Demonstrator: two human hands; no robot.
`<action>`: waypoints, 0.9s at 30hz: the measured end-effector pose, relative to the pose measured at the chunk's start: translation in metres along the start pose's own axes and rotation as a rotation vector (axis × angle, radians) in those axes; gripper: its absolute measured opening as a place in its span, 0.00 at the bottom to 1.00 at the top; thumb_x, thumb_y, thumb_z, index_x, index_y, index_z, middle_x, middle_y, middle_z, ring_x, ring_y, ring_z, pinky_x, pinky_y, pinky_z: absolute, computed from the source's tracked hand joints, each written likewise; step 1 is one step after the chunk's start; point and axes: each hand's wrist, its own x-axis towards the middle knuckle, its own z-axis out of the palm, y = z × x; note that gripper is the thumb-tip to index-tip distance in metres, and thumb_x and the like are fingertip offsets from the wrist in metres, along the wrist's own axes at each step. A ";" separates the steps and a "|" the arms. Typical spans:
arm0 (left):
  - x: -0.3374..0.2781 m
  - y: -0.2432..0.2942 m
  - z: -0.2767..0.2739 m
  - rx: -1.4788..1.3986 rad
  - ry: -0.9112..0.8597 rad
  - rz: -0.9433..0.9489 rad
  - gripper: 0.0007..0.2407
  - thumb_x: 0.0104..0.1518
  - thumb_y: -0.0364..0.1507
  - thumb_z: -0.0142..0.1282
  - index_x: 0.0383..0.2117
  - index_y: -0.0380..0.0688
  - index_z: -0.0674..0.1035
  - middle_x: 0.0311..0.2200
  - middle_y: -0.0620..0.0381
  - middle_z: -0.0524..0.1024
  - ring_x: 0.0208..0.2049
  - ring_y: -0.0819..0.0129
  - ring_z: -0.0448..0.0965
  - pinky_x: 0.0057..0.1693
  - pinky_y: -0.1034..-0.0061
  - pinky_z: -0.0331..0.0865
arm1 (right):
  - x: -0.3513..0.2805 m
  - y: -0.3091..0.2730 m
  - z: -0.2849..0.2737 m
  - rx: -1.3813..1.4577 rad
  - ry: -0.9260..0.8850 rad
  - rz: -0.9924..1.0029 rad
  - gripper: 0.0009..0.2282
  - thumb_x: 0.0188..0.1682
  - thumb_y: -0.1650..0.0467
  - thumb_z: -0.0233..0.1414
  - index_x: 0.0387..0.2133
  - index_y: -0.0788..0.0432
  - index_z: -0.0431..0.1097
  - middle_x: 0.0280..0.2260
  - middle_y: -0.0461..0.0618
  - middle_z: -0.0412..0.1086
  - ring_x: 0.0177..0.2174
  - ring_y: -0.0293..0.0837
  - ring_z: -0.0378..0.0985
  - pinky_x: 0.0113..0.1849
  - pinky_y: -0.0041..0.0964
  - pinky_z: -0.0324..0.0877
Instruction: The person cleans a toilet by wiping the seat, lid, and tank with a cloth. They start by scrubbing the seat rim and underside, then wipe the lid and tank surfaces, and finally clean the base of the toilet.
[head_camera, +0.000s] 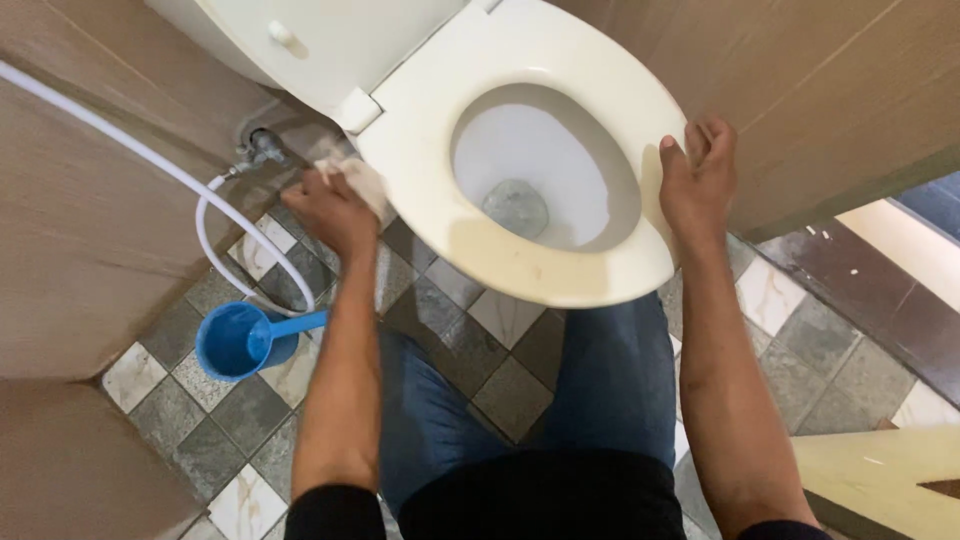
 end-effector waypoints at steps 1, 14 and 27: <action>0.003 -0.015 0.020 -0.204 0.000 -0.239 0.15 0.66 0.36 0.40 0.37 0.33 0.73 0.37 0.35 0.67 0.38 0.36 0.71 0.46 0.56 0.66 | -0.004 -0.007 -0.001 0.038 -0.012 -0.004 0.22 0.62 0.68 0.52 0.63 0.65 0.51 0.61 0.71 0.58 0.64 0.63 0.59 0.61 0.62 0.59; 0.093 0.060 -0.024 -0.174 0.269 0.158 0.07 0.68 0.32 0.51 0.34 0.44 0.78 0.41 0.52 0.72 0.42 0.48 0.77 0.48 0.62 0.71 | -0.002 -0.031 0.002 -0.116 -0.046 0.062 0.22 0.61 0.64 0.51 0.62 0.64 0.54 0.61 0.68 0.62 0.64 0.63 0.59 0.60 0.68 0.53; 0.093 0.111 -0.029 0.602 -0.337 0.330 0.17 0.61 0.44 0.53 0.42 0.44 0.83 0.44 0.54 0.74 0.47 0.57 0.69 0.49 0.62 0.63 | 0.008 0.005 0.004 0.038 0.036 -0.122 0.16 0.54 0.70 0.53 0.53 0.62 0.61 0.55 0.59 0.69 0.57 0.46 0.73 0.53 0.38 0.65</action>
